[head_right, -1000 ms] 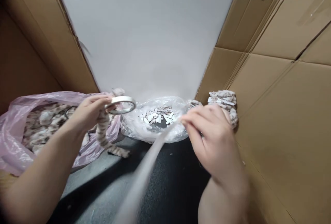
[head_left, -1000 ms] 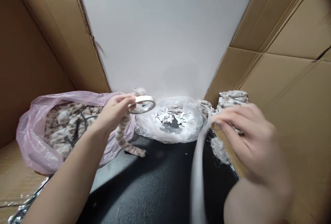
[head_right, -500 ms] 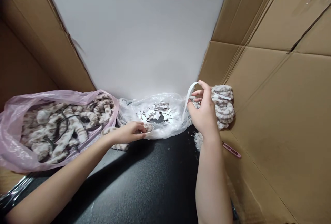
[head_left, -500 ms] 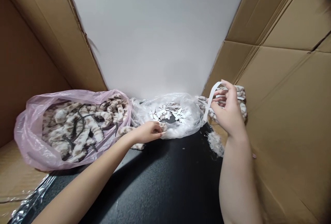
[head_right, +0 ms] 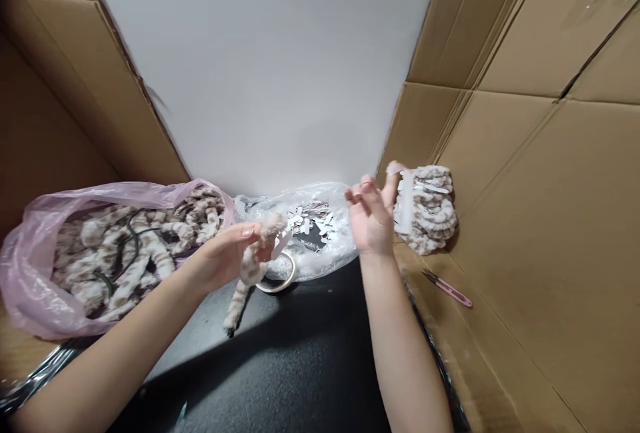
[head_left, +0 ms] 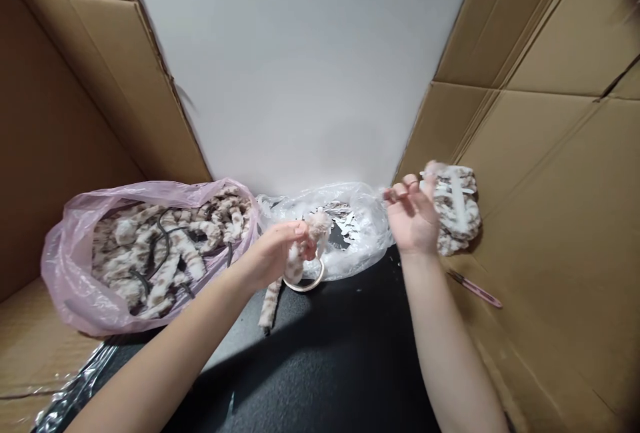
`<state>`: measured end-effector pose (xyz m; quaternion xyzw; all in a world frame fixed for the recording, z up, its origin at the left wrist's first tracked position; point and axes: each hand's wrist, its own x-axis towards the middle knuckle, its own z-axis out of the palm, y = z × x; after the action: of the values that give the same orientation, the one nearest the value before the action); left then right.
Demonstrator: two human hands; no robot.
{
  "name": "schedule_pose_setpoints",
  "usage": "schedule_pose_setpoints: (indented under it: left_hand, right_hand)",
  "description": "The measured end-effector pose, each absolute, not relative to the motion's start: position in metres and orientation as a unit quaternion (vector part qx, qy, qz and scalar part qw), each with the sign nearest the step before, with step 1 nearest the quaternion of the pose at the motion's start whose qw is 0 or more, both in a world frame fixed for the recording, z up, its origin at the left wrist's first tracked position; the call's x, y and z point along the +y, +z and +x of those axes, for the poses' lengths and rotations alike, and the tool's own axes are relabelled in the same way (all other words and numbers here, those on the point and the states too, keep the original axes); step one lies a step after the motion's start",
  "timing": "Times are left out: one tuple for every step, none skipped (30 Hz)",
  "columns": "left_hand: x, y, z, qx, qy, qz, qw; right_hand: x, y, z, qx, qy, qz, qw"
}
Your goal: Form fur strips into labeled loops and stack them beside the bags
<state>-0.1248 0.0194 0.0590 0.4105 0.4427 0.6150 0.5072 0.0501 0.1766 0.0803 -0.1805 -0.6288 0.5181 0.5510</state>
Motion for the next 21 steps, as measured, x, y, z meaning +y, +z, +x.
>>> schedule_pose_setpoints:
  left_hand:
    - [0.019, 0.060, -0.121, 0.431, 0.624, 0.386, 0.525]
    - [0.018, 0.061, -0.118, 0.421, 0.630, 0.364, 0.542]
    - [0.018, 0.062, -0.116, 0.412, 0.632, 0.344, 0.559]
    - [0.018, 0.062, -0.114, 0.404, 0.633, 0.326, 0.574]
    - [0.018, 0.062, -0.113, 0.397, 0.633, 0.312, 0.587]
    - [0.018, 0.062, -0.113, 0.392, 0.632, 0.300, 0.598]
    - [0.018, 0.061, -0.114, 0.386, 0.631, 0.292, 0.606]
    - [0.019, 0.060, -0.115, 0.383, 0.629, 0.288, 0.612]
    - [0.019, 0.059, -0.116, 0.383, 0.625, 0.287, 0.616]
    - [0.019, 0.058, -0.117, 0.388, 0.622, 0.289, 0.616]
    - [0.020, 0.057, -0.119, 0.398, 0.617, 0.295, 0.611]
    - [0.020, 0.056, -0.120, 0.411, 0.613, 0.303, 0.603]
    - [0.020, 0.055, -0.122, 0.424, 0.608, 0.311, 0.594]
    - [0.020, 0.054, -0.124, 0.437, 0.604, 0.318, 0.587]
    - [0.020, 0.054, -0.126, 0.446, 0.599, 0.323, 0.582]
    - [0.020, 0.053, -0.128, 0.451, 0.594, 0.324, 0.582]
    - [0.020, 0.053, -0.129, 0.453, 0.590, 0.323, 0.586]
    - [0.020, 0.053, -0.130, 0.453, 0.586, 0.319, 0.591]
    - [0.021, 0.052, -0.131, 0.452, 0.584, 0.314, 0.597]
    - [0.021, 0.052, -0.132, 0.452, 0.584, 0.310, 0.599]
    - [0.022, 0.052, -0.132, 0.452, 0.587, 0.306, 0.598]
  right_hand:
    - [0.172, 0.075, 0.041, -0.623, 0.562, -0.160, 0.521]
    - [0.167, 0.069, 0.031, -0.619, 0.600, -0.127, 0.491]
    - [0.162, 0.063, 0.022, -0.620, 0.631, -0.086, 0.458]
    - [0.157, 0.057, 0.014, -0.621, 0.656, -0.051, 0.426]
    - [0.152, 0.053, 0.007, -0.623, 0.676, -0.024, 0.394]
    - [0.148, 0.049, 0.002, -0.623, 0.691, -0.010, 0.366]
    - [0.144, 0.047, -0.002, -0.620, 0.703, -0.006, 0.348]
    - [0.142, 0.045, -0.005, -0.616, 0.711, -0.009, 0.339]
    - [0.140, 0.044, -0.006, -0.610, 0.717, -0.017, 0.336]
    - [0.139, 0.043, -0.007, -0.604, 0.721, -0.027, 0.339]
    - [0.138, 0.042, -0.007, -0.598, 0.724, -0.036, 0.341]
    - [0.138, 0.042, -0.008, -0.595, 0.726, -0.045, 0.342]
    - [0.138, 0.041, -0.008, -0.593, 0.727, -0.053, 0.342]
    - [0.139, 0.040, -0.009, -0.593, 0.726, -0.060, 0.343]
    - [0.139, 0.038, -0.009, -0.593, 0.725, -0.064, 0.344]
    - [0.140, 0.037, -0.010, -0.595, 0.723, -0.066, 0.345]
    - [0.141, 0.036, -0.011, -0.596, 0.722, -0.066, 0.345]
    - [0.141, 0.035, -0.011, -0.598, 0.722, -0.065, 0.342]
    - [0.142, 0.034, -0.011, -0.600, 0.723, -0.065, 0.336]
    - [0.143, 0.033, -0.011, -0.603, 0.724, -0.064, 0.328]
    - [0.144, 0.032, -0.011, -0.607, 0.726, -0.062, 0.317]
